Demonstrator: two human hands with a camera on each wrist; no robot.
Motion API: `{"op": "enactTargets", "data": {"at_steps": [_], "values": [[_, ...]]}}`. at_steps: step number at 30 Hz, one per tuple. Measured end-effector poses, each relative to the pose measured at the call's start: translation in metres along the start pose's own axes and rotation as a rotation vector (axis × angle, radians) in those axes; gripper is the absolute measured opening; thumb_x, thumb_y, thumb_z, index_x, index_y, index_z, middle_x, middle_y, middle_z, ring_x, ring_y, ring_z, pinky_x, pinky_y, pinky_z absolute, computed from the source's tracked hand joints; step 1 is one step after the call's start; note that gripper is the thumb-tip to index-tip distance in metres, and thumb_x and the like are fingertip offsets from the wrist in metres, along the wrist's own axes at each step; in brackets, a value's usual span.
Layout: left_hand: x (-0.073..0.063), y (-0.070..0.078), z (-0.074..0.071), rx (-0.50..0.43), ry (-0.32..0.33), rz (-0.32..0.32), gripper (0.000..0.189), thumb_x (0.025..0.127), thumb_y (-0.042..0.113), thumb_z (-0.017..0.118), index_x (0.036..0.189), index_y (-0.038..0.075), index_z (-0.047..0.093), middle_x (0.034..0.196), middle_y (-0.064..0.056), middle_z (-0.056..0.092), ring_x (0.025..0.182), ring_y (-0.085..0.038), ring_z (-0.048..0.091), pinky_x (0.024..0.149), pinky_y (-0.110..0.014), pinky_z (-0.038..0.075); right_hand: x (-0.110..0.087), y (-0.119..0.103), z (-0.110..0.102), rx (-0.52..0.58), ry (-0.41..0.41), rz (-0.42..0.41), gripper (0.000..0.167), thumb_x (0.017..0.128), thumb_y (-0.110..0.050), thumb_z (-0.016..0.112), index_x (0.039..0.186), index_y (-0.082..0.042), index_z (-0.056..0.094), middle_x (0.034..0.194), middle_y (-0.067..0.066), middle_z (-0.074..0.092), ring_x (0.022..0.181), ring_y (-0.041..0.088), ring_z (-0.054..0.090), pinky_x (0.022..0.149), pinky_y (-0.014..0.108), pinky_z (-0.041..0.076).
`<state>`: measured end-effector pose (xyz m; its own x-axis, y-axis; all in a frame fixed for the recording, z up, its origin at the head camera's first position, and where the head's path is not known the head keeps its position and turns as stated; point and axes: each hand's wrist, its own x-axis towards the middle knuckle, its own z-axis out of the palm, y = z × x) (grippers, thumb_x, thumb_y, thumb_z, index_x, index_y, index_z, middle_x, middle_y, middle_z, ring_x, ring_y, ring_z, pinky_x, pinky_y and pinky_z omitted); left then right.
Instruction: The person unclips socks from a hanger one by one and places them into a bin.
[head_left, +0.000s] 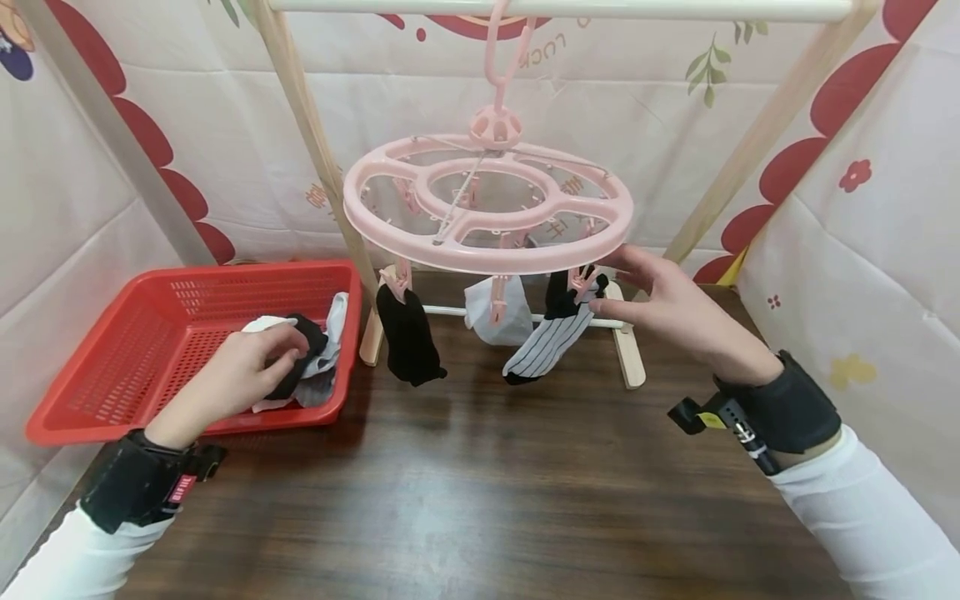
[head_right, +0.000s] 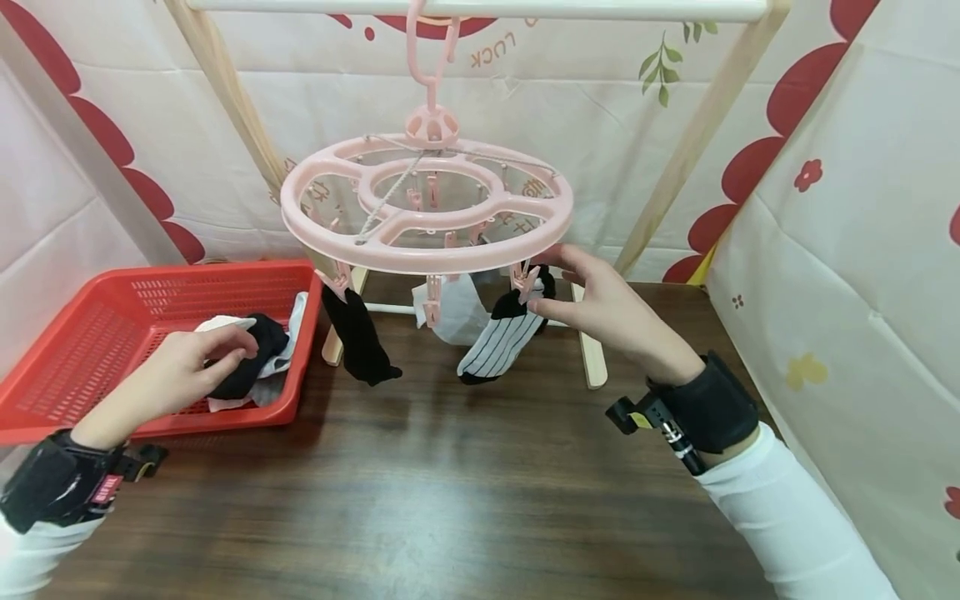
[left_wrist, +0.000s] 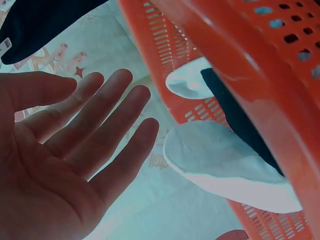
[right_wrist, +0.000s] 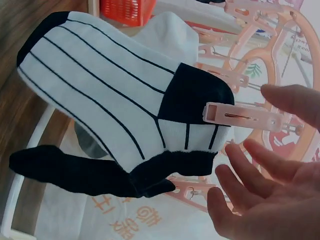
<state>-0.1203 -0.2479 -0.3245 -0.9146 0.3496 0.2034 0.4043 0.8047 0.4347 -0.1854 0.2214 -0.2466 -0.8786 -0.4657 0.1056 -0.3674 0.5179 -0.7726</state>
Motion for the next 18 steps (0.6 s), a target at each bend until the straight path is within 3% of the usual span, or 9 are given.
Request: {"op": "enactTargets", "data": {"at_steps": [3,8,11,18], "values": [[0.000,0.002,0.002,0.004,-0.002,0.026,0.012,0.086,-0.001,0.066,0.097,0.003,0.066,0.087,-0.006,0.065,0.075,-0.020,0.054,0.066,-0.038,0.047,0.005,0.002,-0.004,0.051,-0.085,-0.015,0.060,0.088,-0.008,0.070,0.141,-0.007,0.043,0.139,0.009,0.046,0.135,0.026,0.034,0.107,0.053,0.026],[0.000,0.005,0.004,0.009,0.004,0.045,0.012,0.086,0.000,0.068,0.096,0.004,0.067,0.086,-0.005,0.064,0.072,-0.018,0.053,0.063,-0.035,0.045,0.014,0.003,-0.010,0.101,-0.192,-0.057,0.035,0.092,-0.007,0.065,0.123,-0.001,0.050,0.115,0.014,0.052,0.112,0.023,0.047,0.093,0.034,0.039],[-0.001,0.007,0.004,0.013,-0.009,0.046,0.012,0.086,0.001,0.067,0.098,0.004,0.067,0.086,-0.005,0.064,0.071,-0.017,0.053,0.061,-0.033,0.044,0.013,0.004,-0.012,0.113,-0.217,-0.060,0.027,0.094,-0.007,0.062,0.117,0.000,0.051,0.106,0.016,0.053,0.101,0.026,0.051,0.083,0.029,0.045],[-0.001,0.008,0.006,0.009,-0.036,0.058,0.014,0.086,0.001,0.068,0.100,0.005,0.067,0.089,-0.004,0.064,0.073,-0.016,0.053,0.063,-0.034,0.045,0.007,0.002,-0.011,0.119,-0.212,-0.054,0.026,0.095,-0.010,0.061,0.119,-0.003,0.055,0.109,0.014,0.058,0.100,0.026,0.054,0.079,0.031,0.048]]}}
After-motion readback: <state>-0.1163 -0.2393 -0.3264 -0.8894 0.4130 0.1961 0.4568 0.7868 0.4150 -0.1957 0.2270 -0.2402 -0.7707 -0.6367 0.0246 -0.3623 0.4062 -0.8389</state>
